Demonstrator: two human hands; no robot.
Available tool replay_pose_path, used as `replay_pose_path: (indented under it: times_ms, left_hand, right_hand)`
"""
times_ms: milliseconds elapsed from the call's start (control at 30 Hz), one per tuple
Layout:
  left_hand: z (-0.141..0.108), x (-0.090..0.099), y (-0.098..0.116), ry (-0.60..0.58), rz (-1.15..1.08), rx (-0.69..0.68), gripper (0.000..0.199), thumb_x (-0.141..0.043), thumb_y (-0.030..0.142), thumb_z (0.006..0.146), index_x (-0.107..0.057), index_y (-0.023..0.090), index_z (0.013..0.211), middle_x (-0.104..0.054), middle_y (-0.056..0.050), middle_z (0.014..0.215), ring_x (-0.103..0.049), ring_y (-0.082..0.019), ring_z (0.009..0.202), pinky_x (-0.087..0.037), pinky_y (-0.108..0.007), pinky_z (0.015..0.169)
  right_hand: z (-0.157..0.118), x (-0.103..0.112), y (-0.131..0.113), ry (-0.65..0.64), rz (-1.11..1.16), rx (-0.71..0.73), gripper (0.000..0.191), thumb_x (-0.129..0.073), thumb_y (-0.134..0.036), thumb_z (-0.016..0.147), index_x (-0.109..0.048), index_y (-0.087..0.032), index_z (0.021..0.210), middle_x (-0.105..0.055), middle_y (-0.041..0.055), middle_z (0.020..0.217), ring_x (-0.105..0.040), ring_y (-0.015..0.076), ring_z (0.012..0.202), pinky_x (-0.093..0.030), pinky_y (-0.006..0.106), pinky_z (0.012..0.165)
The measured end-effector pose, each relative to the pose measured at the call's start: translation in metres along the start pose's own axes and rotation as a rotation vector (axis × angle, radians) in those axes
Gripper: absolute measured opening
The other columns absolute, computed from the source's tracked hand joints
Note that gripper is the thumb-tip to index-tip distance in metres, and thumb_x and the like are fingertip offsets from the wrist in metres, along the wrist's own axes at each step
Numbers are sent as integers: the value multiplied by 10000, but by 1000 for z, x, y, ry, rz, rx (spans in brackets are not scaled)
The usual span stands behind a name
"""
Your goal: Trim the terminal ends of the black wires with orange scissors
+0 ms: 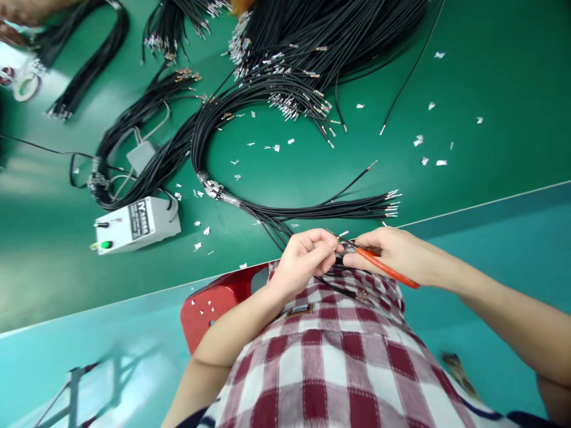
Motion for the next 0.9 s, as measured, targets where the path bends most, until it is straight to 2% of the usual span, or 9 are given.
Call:
replay_pose_path:
  times_ms: [133,267,400,567,633,700,767,900]
  left_hand:
    - [-2,-2,-2,17,-9,-26,285,-669,389,874,-637,117,793,-456,62,470,-284,-25,395,-166,-176,409]
    - [-3,-1,-4,49,-79,-50,292,-673,402,871,-628,121,806,-426,72,481,-259,-24,404,-151,-180,414]
    - [-1,-1,-2,22,-95,-29,307,-677,419,862,-622,122,807,-429,69,483,-244,-26,401,-133,-186,408]
    - [0,1,2,-11,-75,-6,317,-664,433,866,-616,125,810,-430,70,481,-233,-28,404,-128,-189,413]
    - [0,-1,1,-61,-21,26,321,-643,431,881,-621,119,810,-424,71,467,-236,-30,401,-137,-193,418]
    - [0,-3,0,-104,32,52,327,-635,432,883,-620,116,795,-400,78,450,-234,-33,400,-146,-198,422]
    - [1,-6,-1,-119,73,73,344,-641,450,869,-609,122,773,-377,86,450,-231,-37,405,-152,-201,425]
    - [3,-9,-2,-122,172,131,377,-649,494,833,-581,135,743,-368,83,487,-240,-48,433,-152,-212,438]
  right_hand:
    - [2,-2,0,49,-22,15,523,-575,-671,811,-487,-198,605,-349,-51,571,-303,104,546,-218,234,462]
    - [5,-13,7,72,55,37,524,-544,-658,837,-465,-194,607,-385,-44,597,-341,105,563,-231,232,481]
    - [-2,-18,12,94,75,60,478,-548,-601,865,-443,-199,628,-448,-36,609,-371,110,558,-261,233,496]
    - [-19,-2,15,92,101,79,383,-583,-539,873,-493,-209,701,-517,-23,654,-436,130,591,-337,240,532]
    - [-23,9,13,175,179,135,313,-602,-488,876,-518,-211,757,-574,-7,713,-495,141,628,-394,248,582]
    - [-24,18,6,309,195,240,233,-615,-403,880,-514,-211,794,-650,31,861,-566,157,723,-438,262,674]
    - [-23,24,-3,413,85,354,160,-608,-313,874,-511,-211,796,-675,61,955,-591,170,796,-434,273,726]
    - [-18,24,-20,453,-303,555,88,-547,-170,812,-528,-208,734,-619,21,698,-509,158,642,-333,276,630]
Point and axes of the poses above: each hand's wrist, its own z-axis towards the middle knuckle, its own x-axis out of the back of the hand, y = z × x, the point moved 3 cm from there along z, towards the middle knuckle
